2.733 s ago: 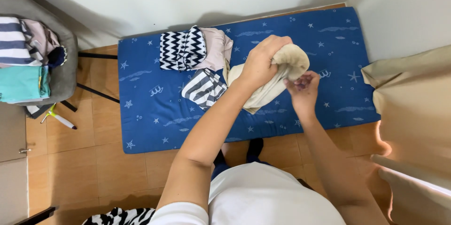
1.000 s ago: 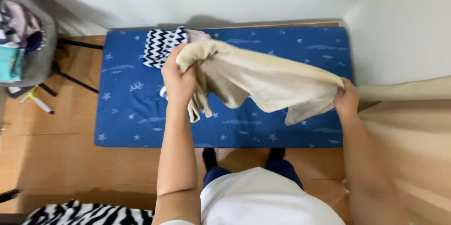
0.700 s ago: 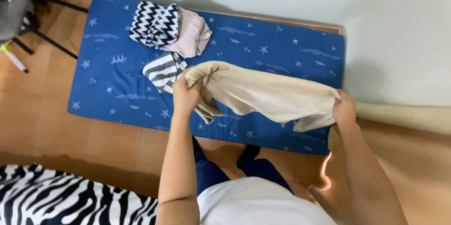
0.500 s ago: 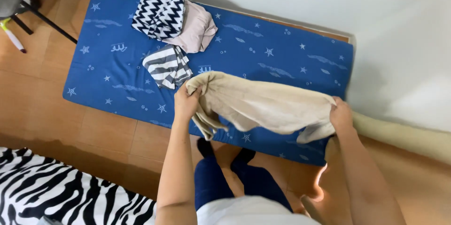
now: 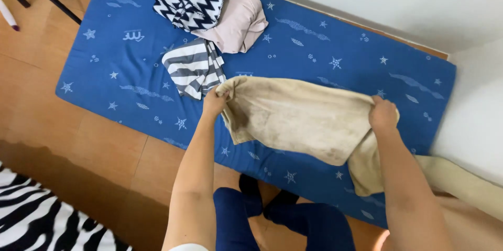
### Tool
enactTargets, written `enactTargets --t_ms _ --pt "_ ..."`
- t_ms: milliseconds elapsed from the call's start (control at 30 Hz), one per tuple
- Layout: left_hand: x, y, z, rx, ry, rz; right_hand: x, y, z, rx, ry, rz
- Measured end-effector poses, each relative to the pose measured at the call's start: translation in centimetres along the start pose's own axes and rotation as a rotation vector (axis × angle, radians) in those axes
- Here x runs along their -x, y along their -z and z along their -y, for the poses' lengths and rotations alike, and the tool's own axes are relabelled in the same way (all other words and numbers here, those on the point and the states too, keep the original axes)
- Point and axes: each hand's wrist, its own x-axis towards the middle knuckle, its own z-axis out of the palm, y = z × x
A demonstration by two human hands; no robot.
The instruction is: The person folds a light blue shirt, a striped shirt, and a beige towel on a bed and a blue mat. The folded items are stacked on a nearby chair.
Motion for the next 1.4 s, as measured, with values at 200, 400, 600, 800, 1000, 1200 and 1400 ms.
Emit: enactTargets --t_ms 200,400,600,800,1000,1200,1400 --pt "-9.1 -5.2 2.8 0.08 -0.073 -0.143 -8.8 -3.5 2.2 0.098 -0.054 -0.107" --pt "-15.4 -10.6 7.5 0.354 -0.153 -0.273 -13.3 -12.3 2.8 -0.16 0.005 -0.383" --pt "-12.1 -19.2 18.8 -0.065 0.006 -0.312 -9.2 -29.1 1.3 -0.266 0.037 -0.146" --pt "-5.5 -23.5 20.2 -0.426 0.129 -0.182 -1.3 -37.3 3.8 -0.128 0.132 -0.106" --pt "-8.6 -17.1 18.6 -0.112 -0.403 -0.184 0.1 -38.1 4.9 -0.287 0.096 -0.193" --pt "-11.1 -3.7 17.5 -0.472 -0.088 -0.16 2.6 -36.5 7.8 -0.462 0.049 -0.142" --pt "-15.8 -15.1 21.4 -0.955 -0.527 -0.276 8.6 -35.6 7.8 -0.318 0.036 -0.355"
